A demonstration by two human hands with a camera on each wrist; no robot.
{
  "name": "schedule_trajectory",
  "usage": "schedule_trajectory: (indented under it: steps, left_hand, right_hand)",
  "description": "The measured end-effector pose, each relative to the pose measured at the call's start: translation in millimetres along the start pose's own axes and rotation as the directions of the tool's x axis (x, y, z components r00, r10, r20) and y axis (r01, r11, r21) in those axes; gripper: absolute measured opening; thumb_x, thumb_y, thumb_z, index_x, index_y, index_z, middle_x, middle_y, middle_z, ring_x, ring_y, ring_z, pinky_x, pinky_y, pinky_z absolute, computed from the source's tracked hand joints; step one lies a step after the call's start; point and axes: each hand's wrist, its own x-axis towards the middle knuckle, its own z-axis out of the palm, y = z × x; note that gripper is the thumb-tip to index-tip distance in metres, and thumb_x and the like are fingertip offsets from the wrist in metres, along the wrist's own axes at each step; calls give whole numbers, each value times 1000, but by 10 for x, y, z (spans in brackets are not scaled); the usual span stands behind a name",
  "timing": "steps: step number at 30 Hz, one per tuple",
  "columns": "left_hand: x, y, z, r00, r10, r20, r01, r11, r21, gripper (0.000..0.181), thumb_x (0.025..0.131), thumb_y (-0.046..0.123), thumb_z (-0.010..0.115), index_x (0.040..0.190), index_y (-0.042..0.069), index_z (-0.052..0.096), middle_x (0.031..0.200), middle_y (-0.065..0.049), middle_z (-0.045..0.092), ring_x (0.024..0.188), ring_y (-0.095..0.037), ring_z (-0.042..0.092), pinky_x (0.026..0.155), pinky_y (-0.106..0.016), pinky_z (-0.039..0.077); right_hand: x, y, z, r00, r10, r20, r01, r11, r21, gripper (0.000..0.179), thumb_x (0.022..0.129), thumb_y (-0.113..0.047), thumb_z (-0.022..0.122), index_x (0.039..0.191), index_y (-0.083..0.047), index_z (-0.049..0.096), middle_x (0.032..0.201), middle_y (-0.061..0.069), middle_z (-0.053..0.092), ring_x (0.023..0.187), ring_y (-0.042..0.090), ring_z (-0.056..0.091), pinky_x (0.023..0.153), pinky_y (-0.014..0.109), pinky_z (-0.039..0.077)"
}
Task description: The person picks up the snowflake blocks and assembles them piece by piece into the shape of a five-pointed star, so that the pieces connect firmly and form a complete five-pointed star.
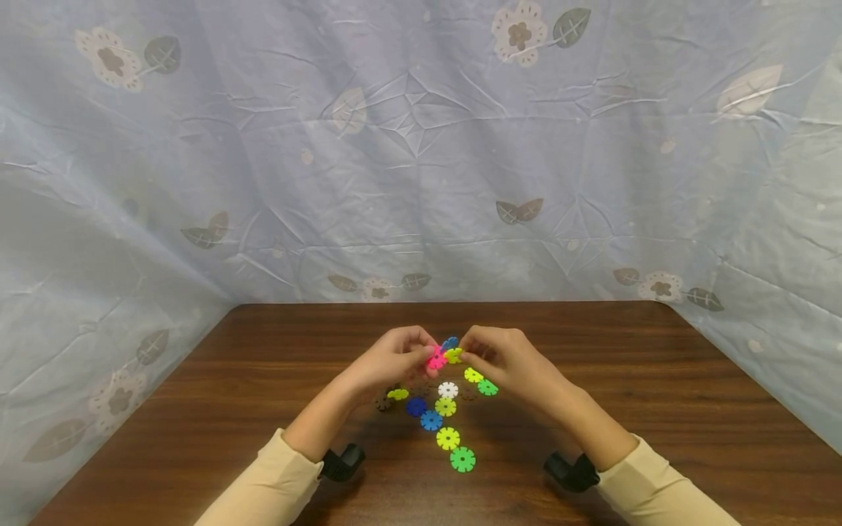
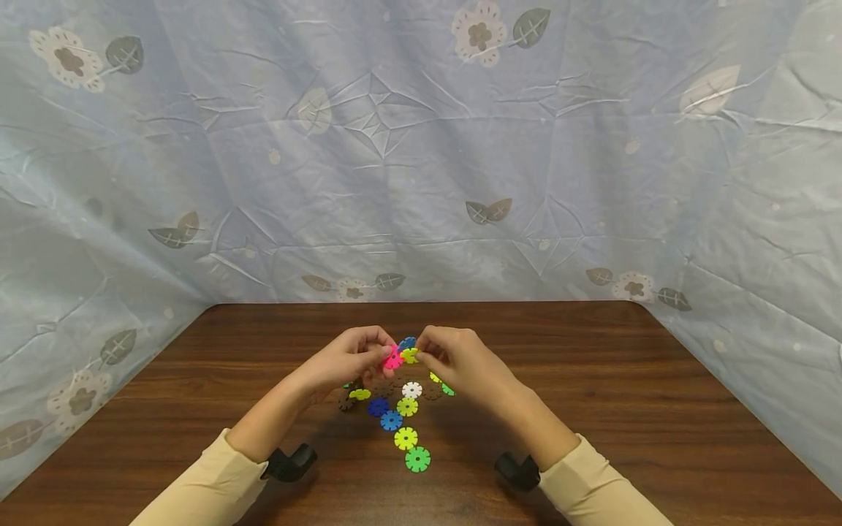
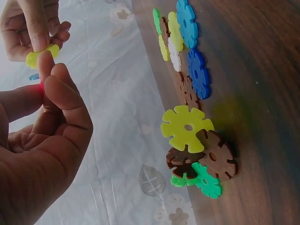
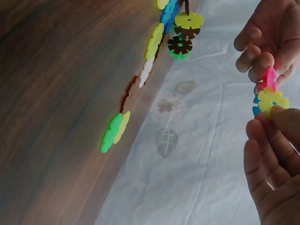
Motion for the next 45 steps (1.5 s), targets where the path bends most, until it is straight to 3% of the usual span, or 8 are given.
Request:
schedule_trajectory:
  steps: [9, 19, 28, 31, 33, 36, 39, 45]
  left_hand:
    - [-6, 27, 15, 1000, 4, -19, -5, 998, -62, 22, 111, 11, 49, 118, -7, 58, 82, -2, 70, 73, -13, 64, 61, -20, 52]
    - [29, 17, 65, 997, 68, -42, -68, 998, -16, 22, 110, 8, 50, 117, -12, 58, 91, -17, 75, 74, -8, 68, 69, -25, 57]
    - [15, 43, 74, 995, 87, -38, -89, 994, -62, 22, 110, 8, 49, 119, -12, 56, 89, -12, 73, 74, -9, 66, 69, -22, 56]
    - [-6, 37, 67, 997, 63, -42, -64, 998, -26, 21, 110, 8, 49, 118, -9, 57, 92, -19, 74, 73, -11, 66, 68, -23, 57]
    - [-26, 43, 52, 996, 75, -49, -72, 995, 65, 19, 110, 9, 51, 116, -7, 60, 94, -21, 74, 73, -12, 67, 67, -25, 58]
    - [-59, 83, 28, 990, 122, -66, -100, 959, 264, 17, 109, 13, 56, 113, -1, 66, 93, -15, 74, 76, -13, 65, 68, -27, 56]
    - [-87, 139, 5, 982, 179, -66, -131, 886, 444, 17, 108, 17, 59, 112, 4, 70, 94, -7, 73, 79, -14, 62, 72, -27, 54]
    - [-135, 220, -21, 971, 237, 11, -198, 784, 588, 20, 104, 21, 66, 113, 4, 72, 97, -3, 74, 82, -8, 63, 76, -23, 55]
  right_hand:
    - [-4, -55, 17, 998, -47, -45, 46, 999, -7, 8, 96, 0, 72, 95, -8, 70, 87, 0, 75, 77, 6, 69, 71, 23, 60]
    - [-47, -59, 21, 993, -85, -77, 82, 996, -42, 10, 95, 2, 73, 95, -9, 72, 89, -1, 74, 78, 3, 66, 70, 21, 60]
    - [-25, -68, 42, 984, -126, -126, 118, 991, -65, 9, 94, 3, 74, 95, -6, 72, 87, 0, 73, 73, 2, 61, 64, 20, 56]
    - [-27, -67, 57, 991, -90, -96, 87, 996, -36, 8, 94, 3, 73, 97, -5, 72, 89, 1, 74, 75, 5, 66, 67, 21, 58]
    - [-23, -67, 64, 994, -76, -73, 75, 997, -24, 4, 96, 0, 72, 97, -3, 72, 90, 2, 75, 76, 8, 69, 68, 21, 59]
    - [-11, -70, 62, 996, -69, -55, 68, 997, -23, 4, 99, -6, 72, 98, -3, 71, 89, 2, 75, 76, 9, 70, 69, 21, 60]
    - [-2, -74, 55, 997, -63, -49, 61, 998, -24, 6, 99, -8, 72, 98, -2, 71, 88, 1, 75, 75, 7, 70, 68, 21, 59]
    - [0, -67, 81, 999, -50, -21, 50, 999, -4, 4, 95, -1, 74, 97, -2, 70, 85, 1, 73, 73, 4, 66, 66, 21, 58]
